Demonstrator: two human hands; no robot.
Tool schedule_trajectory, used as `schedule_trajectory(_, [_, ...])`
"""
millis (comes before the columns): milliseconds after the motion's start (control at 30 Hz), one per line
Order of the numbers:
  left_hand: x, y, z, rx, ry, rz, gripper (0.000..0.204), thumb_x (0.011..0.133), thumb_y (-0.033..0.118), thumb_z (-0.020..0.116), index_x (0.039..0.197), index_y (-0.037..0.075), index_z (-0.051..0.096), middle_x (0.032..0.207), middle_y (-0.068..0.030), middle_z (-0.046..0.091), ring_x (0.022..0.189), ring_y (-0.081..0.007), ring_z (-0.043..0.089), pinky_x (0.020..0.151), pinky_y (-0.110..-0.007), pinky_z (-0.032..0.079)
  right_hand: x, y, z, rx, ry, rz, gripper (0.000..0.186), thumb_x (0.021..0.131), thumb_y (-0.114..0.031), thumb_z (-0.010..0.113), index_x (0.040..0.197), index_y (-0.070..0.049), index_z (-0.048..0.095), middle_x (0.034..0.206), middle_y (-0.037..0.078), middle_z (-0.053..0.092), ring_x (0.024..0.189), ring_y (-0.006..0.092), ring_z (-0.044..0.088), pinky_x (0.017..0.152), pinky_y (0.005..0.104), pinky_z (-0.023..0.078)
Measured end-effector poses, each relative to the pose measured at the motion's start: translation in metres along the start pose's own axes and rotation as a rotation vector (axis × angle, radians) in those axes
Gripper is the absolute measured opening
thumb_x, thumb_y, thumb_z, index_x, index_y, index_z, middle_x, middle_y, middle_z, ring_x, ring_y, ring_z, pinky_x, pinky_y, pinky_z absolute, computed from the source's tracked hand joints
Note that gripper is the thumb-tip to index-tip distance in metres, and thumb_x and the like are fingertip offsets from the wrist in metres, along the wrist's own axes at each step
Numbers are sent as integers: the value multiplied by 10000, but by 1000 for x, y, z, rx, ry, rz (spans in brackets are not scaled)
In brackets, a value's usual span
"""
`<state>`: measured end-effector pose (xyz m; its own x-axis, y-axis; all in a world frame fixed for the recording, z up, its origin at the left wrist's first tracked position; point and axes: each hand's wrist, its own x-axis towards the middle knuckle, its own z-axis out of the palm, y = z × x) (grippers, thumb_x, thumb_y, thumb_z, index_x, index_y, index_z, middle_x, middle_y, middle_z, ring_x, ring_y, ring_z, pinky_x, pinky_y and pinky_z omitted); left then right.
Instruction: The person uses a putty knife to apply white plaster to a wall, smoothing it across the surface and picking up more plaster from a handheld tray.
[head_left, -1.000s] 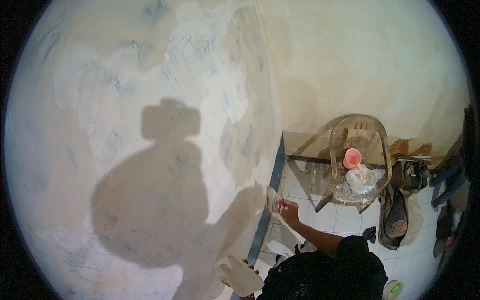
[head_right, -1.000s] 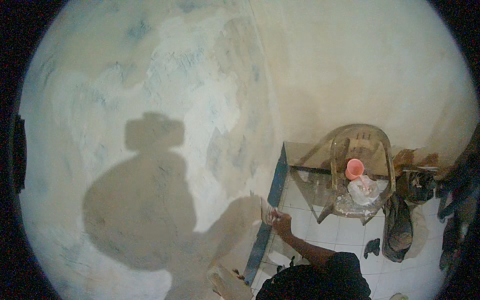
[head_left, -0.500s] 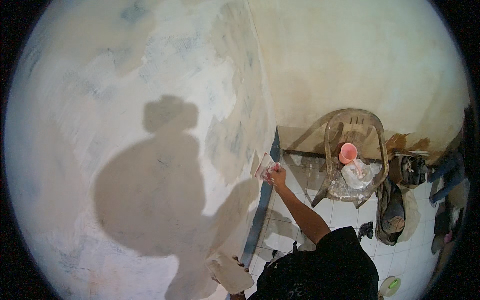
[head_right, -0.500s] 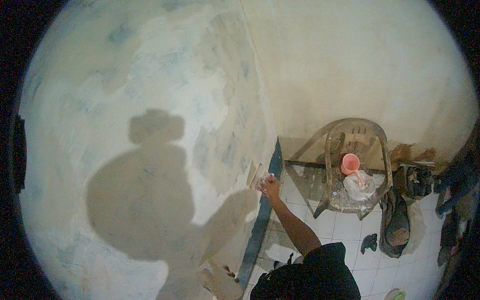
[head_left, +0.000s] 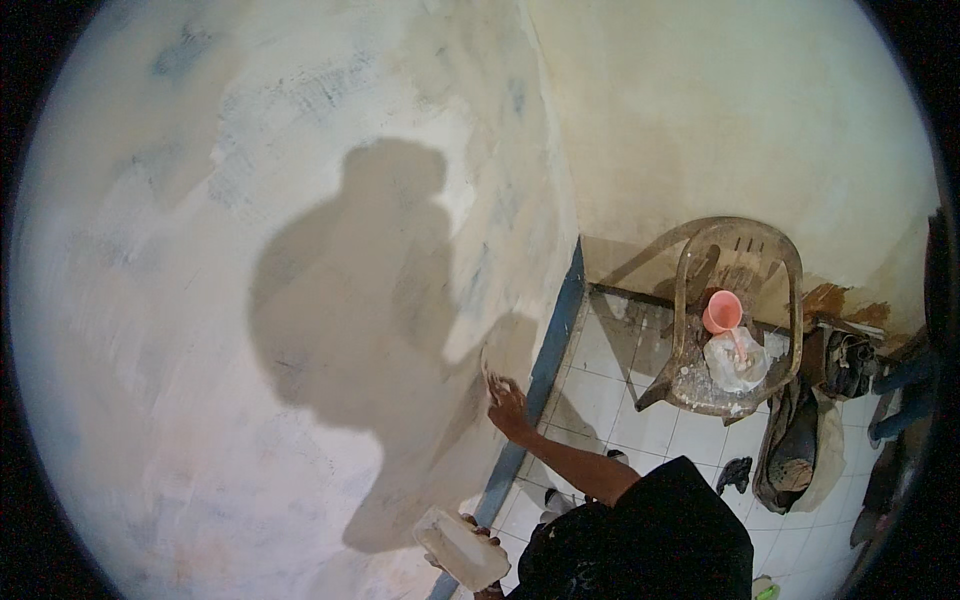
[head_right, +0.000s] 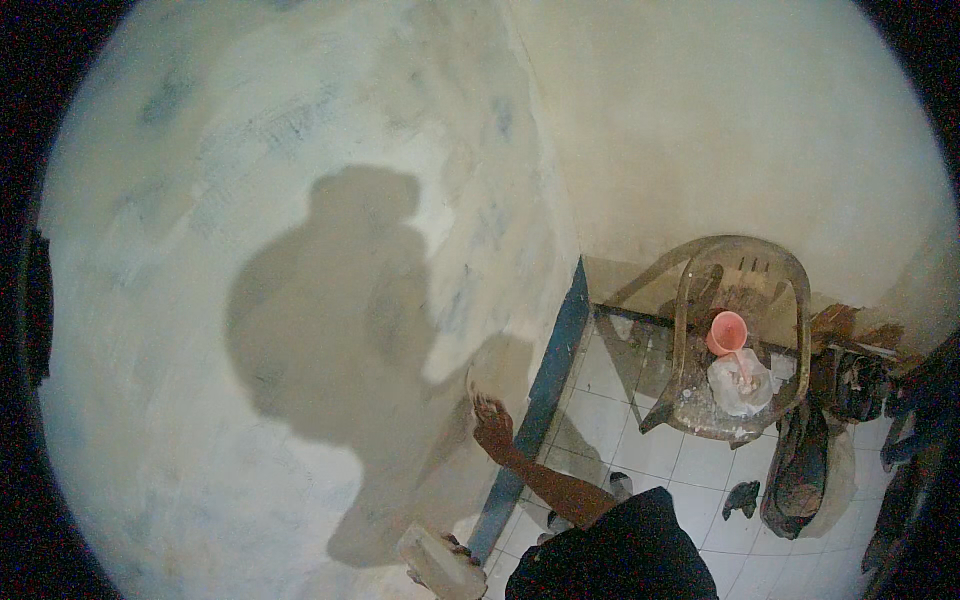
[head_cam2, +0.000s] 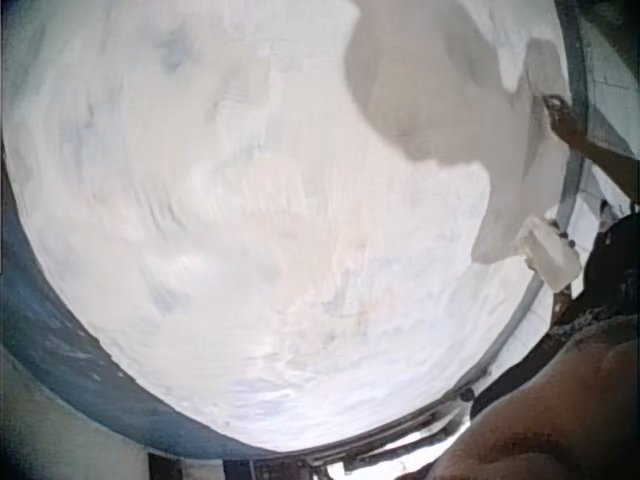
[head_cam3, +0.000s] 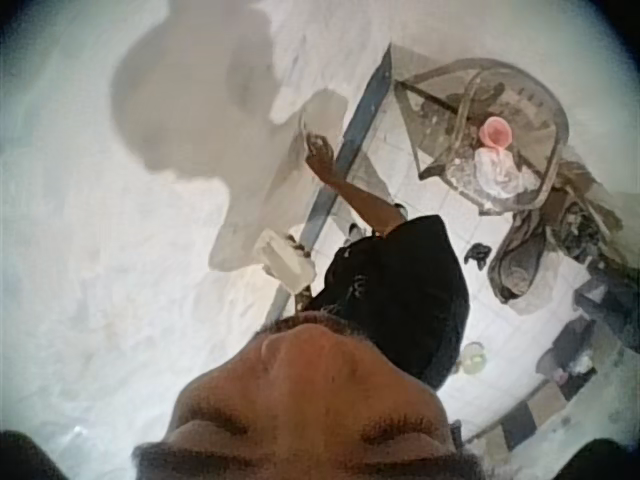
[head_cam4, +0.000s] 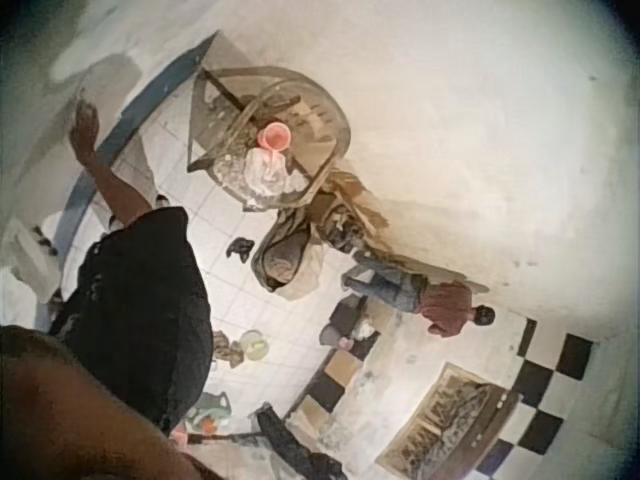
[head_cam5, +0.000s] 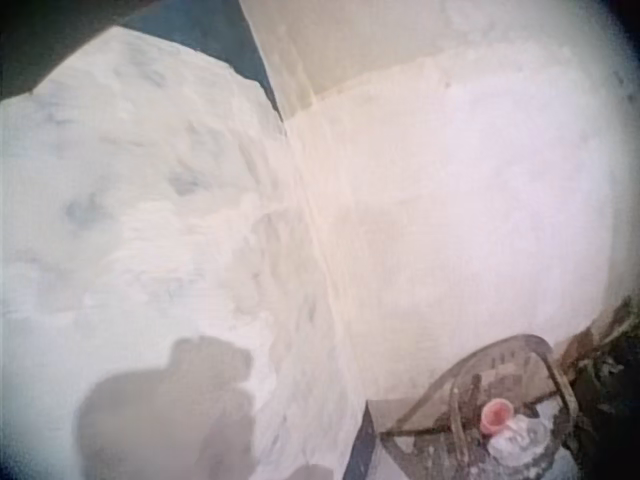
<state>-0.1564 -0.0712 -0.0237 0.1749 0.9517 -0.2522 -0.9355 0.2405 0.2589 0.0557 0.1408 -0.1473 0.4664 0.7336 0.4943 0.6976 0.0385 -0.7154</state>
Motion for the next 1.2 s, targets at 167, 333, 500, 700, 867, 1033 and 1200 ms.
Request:
schedule_trajectory(167, [5, -14, 28, -150, 54, -47, 869, 686, 780, 379, 1269, 136, 363, 1109, -189, 497, 781, -375, 555, 602, -530, 454, 16, 47, -33, -7, 78, 64, 480, 721, -25, 533, 1196, -92, 532, 940, 137, 578, 923, 271, 529, 814, 406, 422])
schedule_trajectory(333, [8, -18, 38, -119, -32, -27, 902, 669, 791, 395, 1300, 148, 336, 1121, -186, 489, 796, -373, 552, 618, -528, 455, 113, 62, -29, 116, 359, 182, 463, 744, 7, 529, 1200, -75, 526, 981, 160, 578, 921, 330, 536, 807, 426, 428])
schedule_trajectory(500, [-3, -20, 22, -148, 34, 26, 917, 662, 799, 397, 1312, 157, 322, 1101, -187, 496, 778, -368, 557, 590, -523, 458, 68, 9, -6, 69, 64, 166, 512, 721, -48, 510, 1231, -49, 479, 1222, 189, 473, 1118, 353, 449, 946, 449, 365])
schedule_trajectory(700, [-3, -25, 5, -125, 10, 23, 900, 665, 779, 440, 1308, 159, 327, 1108, -158, 499, 791, -342, 564, 609, -504, 467, -28, -2, -45, 860, -146, 294, 487, 698, -15, 522, 1184, -48, 516, 1177, 165, 513, 1098, 314, 494, 918, 403, 399])
schedule_trajectory(867, [3, -23, 9, -125, -37, 65, 885, 670, 749, 484, 1311, 160, 324, 1137, -151, 493, 832, -338, 562, 630, -515, 466, 57, 13, -76, 56, 260, 147, 384, 695, 13, 541, 1068, -59, 595, 981, 159, 597, 939, 314, 564, 817, 400, 460])
schedule_trajectory(1033, [-1, -17, -2, -225, -53, 23, 852, 693, 727, 487, 1313, 165, 325, 1151, -155, 491, 845, -348, 566, 642, -525, 464, 176, 6, -80, -21, 495, -19, 472, 679, -92, 544, 1145, -18, 547, 989, 167, 588, 908, 353, 538, 815, 410, 417])
schedule_trajectory(1200, [4, -5, -19, 70, -86, 31, 864, 687, 687, 524, 1294, 102, 331, 1093, -179, 511, 844, -350, 564, 679, -517, 470, 185, -37, -50, -45, 426, -108, 565, 662, -125, 533, 1212, -4, 489, 1119, 139, 572, 1008, 305, 519, 916, 353, 374])
